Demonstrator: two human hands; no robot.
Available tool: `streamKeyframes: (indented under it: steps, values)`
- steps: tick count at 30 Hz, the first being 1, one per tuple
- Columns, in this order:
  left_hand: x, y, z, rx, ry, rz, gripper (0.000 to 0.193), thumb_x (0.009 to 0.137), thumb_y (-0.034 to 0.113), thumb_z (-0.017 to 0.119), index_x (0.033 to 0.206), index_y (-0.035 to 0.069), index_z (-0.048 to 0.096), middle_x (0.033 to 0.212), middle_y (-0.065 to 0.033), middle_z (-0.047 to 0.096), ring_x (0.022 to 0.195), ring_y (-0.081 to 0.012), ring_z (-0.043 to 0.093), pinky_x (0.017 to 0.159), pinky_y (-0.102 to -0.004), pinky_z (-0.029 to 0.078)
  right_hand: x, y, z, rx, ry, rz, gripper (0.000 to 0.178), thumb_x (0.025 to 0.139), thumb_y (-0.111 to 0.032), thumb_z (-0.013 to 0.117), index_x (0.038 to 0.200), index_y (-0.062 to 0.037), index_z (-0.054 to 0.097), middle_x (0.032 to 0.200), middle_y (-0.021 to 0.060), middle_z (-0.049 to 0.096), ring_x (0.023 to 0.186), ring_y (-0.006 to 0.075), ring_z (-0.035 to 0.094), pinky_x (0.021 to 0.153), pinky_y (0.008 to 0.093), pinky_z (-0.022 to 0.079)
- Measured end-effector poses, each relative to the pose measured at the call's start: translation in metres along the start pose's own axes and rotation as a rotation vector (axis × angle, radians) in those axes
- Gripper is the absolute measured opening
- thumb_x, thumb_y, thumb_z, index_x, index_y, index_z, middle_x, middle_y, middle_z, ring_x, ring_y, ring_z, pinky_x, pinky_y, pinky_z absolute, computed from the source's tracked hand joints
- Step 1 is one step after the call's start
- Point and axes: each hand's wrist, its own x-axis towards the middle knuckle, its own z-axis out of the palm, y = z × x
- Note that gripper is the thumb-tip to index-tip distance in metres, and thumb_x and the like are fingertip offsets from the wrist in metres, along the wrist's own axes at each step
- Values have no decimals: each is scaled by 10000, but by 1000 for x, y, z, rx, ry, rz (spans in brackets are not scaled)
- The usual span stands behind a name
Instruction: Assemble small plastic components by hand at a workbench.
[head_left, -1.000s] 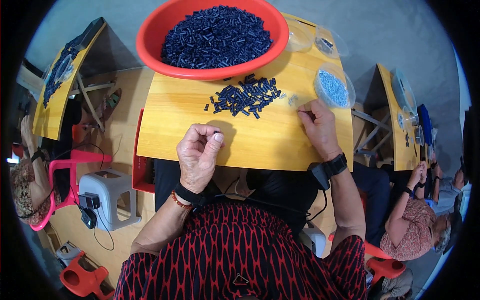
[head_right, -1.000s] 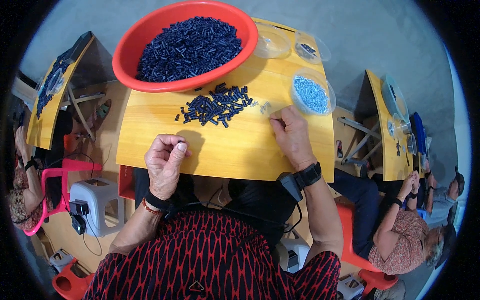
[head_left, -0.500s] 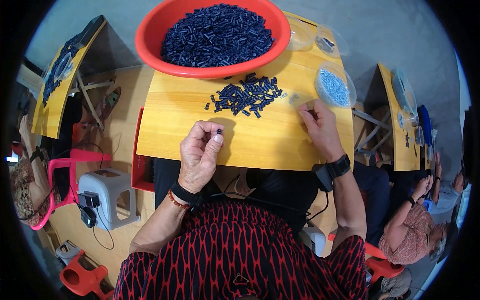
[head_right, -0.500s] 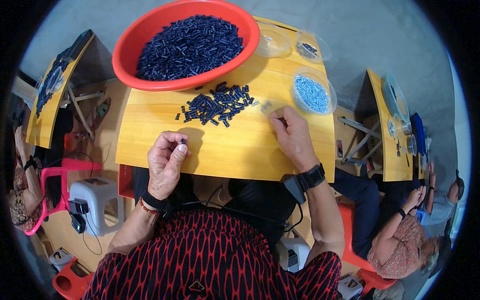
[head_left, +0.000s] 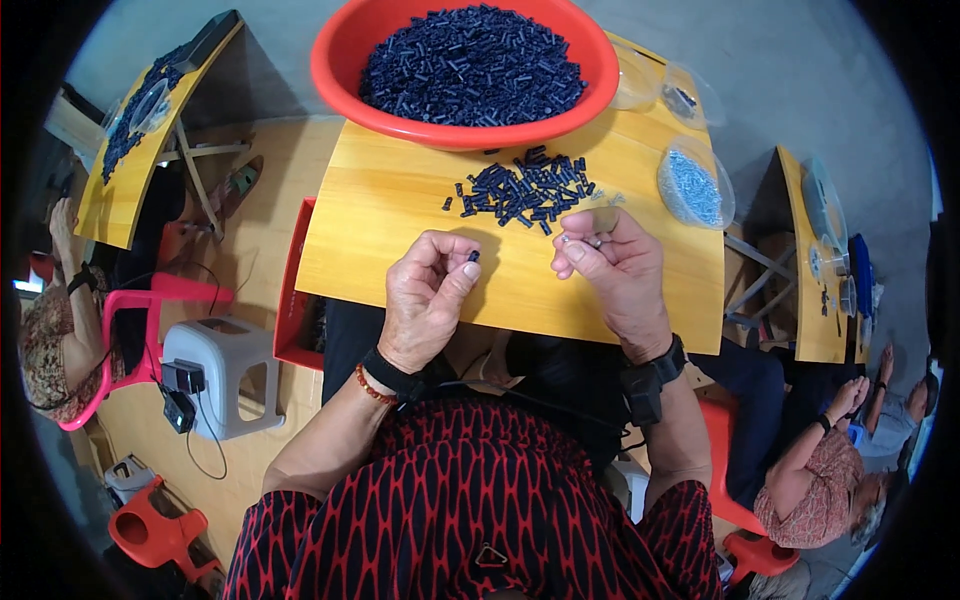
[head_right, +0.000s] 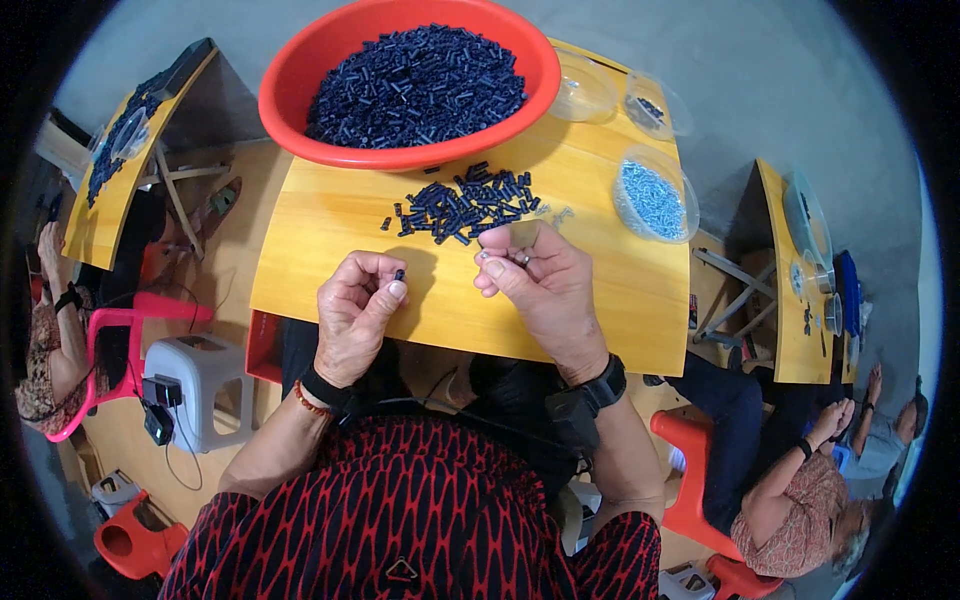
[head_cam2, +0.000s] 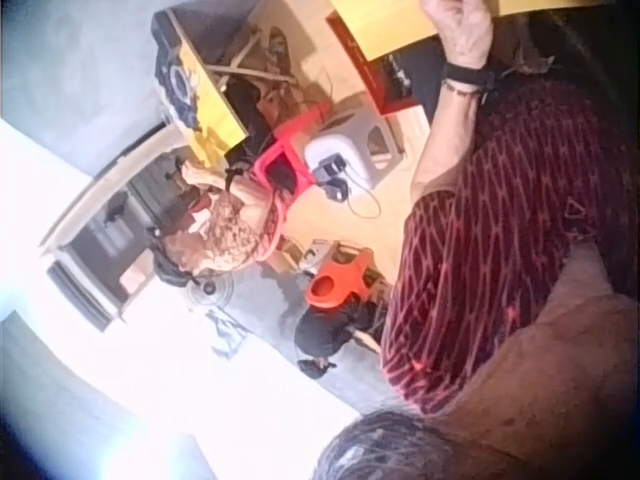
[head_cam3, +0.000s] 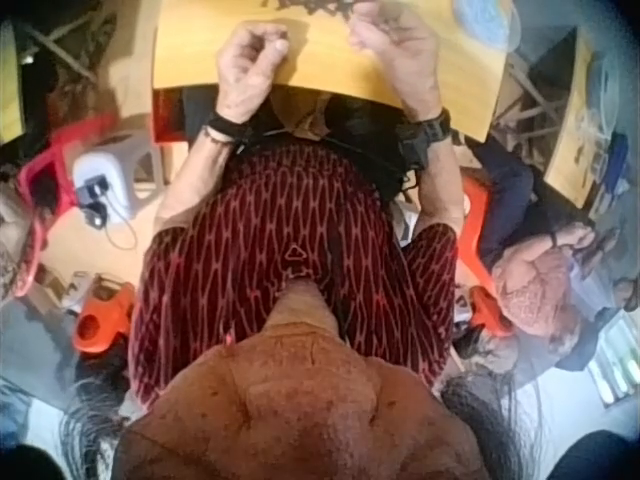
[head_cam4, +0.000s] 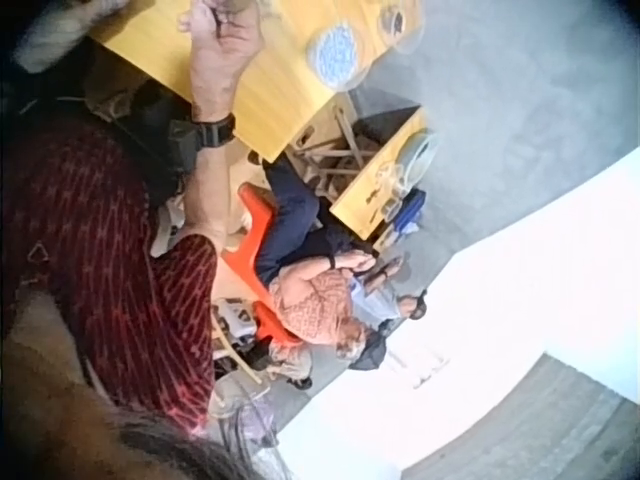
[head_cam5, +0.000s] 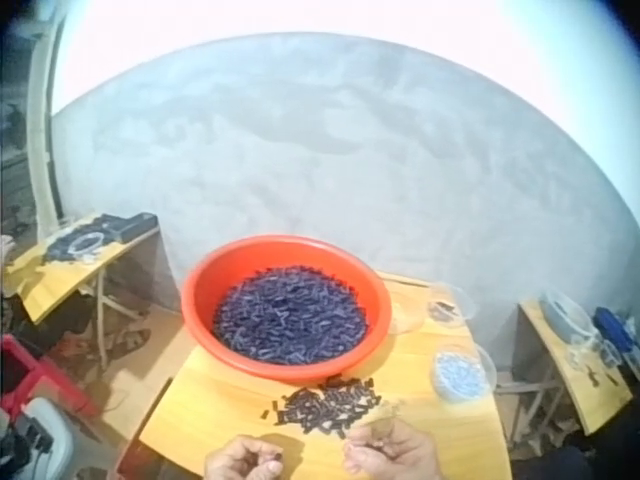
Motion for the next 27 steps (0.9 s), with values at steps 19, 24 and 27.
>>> streamKeyframes:
  steps: [19,24,27]
  values:
    - [2,4,-2,-73,-15,-3,122,895,0,652,980,8,565,843,-8,614,762,-61,579,717,-211,496,19,7,49,-483,-212,-220,109,827,64,644,927,23,640,806,79,597,708,157,612,623,275,487]
    - [3,2,-3,-56,-24,6,122,895,6,656,978,7,566,848,-22,617,745,-77,590,717,-221,507,21,4,46,-630,-230,-262,97,815,38,655,903,6,631,783,106,626,699,232,642,617,325,500]
    - [2,3,-4,-58,-21,-3,114,896,9,656,973,1,573,845,-24,626,740,-74,591,703,-219,508,22,-5,48,-759,-268,-289,100,809,23,660,900,-9,635,768,115,629,707,268,648,618,342,502]
